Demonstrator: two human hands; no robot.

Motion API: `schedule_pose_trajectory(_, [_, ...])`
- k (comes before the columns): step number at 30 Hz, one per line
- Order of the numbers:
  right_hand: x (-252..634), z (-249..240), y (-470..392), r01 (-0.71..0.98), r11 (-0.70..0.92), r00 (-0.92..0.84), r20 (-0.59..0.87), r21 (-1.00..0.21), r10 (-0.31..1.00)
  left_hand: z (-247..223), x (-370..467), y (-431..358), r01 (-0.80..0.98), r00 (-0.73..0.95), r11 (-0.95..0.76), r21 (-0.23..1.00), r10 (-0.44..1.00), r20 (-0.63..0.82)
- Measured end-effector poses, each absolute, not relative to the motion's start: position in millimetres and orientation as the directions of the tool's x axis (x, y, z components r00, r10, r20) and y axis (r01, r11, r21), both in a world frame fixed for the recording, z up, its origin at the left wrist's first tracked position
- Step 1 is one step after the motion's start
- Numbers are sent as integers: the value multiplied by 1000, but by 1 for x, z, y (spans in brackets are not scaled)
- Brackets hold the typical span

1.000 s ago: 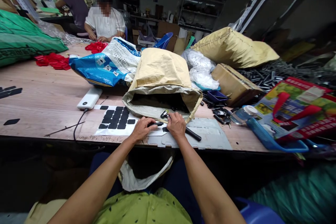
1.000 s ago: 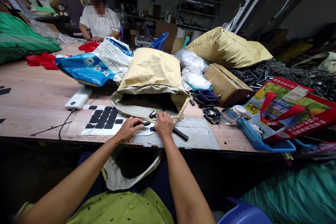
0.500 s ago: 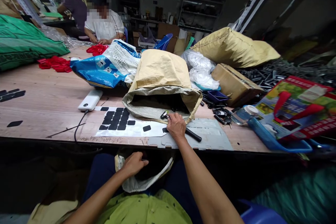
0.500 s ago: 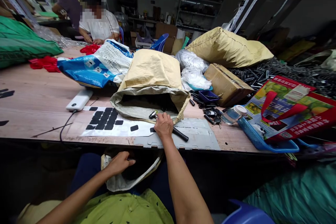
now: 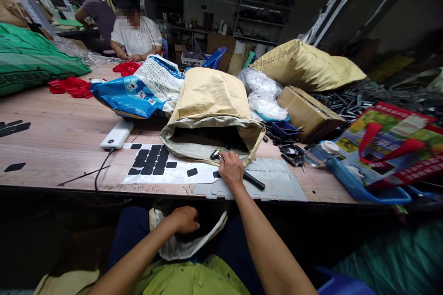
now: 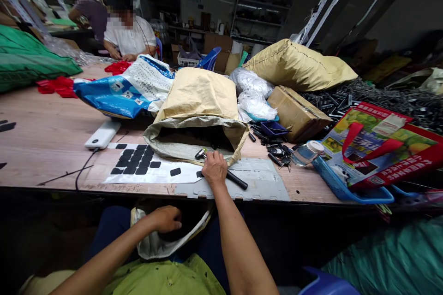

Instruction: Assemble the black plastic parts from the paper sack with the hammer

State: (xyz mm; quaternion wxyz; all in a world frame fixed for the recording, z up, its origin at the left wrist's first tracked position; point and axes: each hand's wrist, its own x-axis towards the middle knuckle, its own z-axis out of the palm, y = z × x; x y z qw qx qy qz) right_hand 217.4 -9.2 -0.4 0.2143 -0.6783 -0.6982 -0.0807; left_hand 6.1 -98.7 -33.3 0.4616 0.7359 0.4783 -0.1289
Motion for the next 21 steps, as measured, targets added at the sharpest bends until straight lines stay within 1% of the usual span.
schedule_pose_trajectory(1, [217, 0, -9, 982, 65, 13, 410, -178, 912, -19, 6, -93, 784, 579, -105, 611, 479, -660])
schedule_pose_trajectory(2, [217, 0, -9, 982, 63, 15, 411, -177, 912, -2, 7, -84, 724, 660, -72, 686, 359, -660])
schedule_pose_trajectory(3, [216, 0, -10, 983, 62, 16, 411, -176, 911, 14, 7, -70, 642, 736, -23, 766, 299, -608])
schedule_pose_trajectory(4, [216, 0, -10, 983, 59, 18, 410, -175, 912, 29, 9, -54, 562, 770, -6, 827, 368, -521])
schedule_pose_trajectory(5, [216, 0, -10, 983, 57, 20, 409, -174, 912, 42, 11, -34, 519, 731, -30, 854, 535, -425])
schedule_pose_trajectory(6, [216, 1, -10, 983, 56, 20, 407, -173, 913, 52, 13, -12, 537, 606, -68, 841, 724, -329])
schedule_pose_trajectory(7, [216, 1, -10, 983, 57, 18, 404, -174, 914, 58, 15, 10, 606, 419, -100, 789, 884, -210])
schedule_pose_trajectory(8, [217, 1, -10, 983, 60, 16, 401, -175, 916, 61, 18, 32, 703, 220, -91, 705, 971, -93])
schedule_pose_trajectory(9, [217, 1, -10, 982, 62, 14, 398, -176, 917, 62, 19, 53, 788, 47, -37, 614, 999, 1])
schedule_pose_trajectory(10, [217, 1, -10, 982, 63, 13, 396, -178, 918, 59, 21, 71, 847, -91, 49, 529, 994, 53])
schedule_pose_trajectory(11, [218, 1, -10, 981, 64, 12, 394, -181, 919, 55, 21, 87, 881, -186, 135, 454, 980, 70])
schedule_pose_trajectory(13, [218, 1, -9, 981, 64, 14, 392, -186, 920, 45, 22, 111, 902, -280, 254, 348, 960, 23])
schedule_pose_trajectory(15, [218, 1, -9, 981, 61, 16, 389, -187, 921, 36, 22, 125, 907, -296, 293, 301, 955, -38])
schedule_pose_trajectory(18, [218, 1, -9, 982, 57, 16, 376, -181, 926, 28, 20, 136, 902, -326, 321, 288, 945, -33])
schedule_pose_trajectory(21, [218, 2, -9, 983, 56, 14, 367, -177, 930, 25, 18, 138, 890, -338, 312, 333, 941, 22])
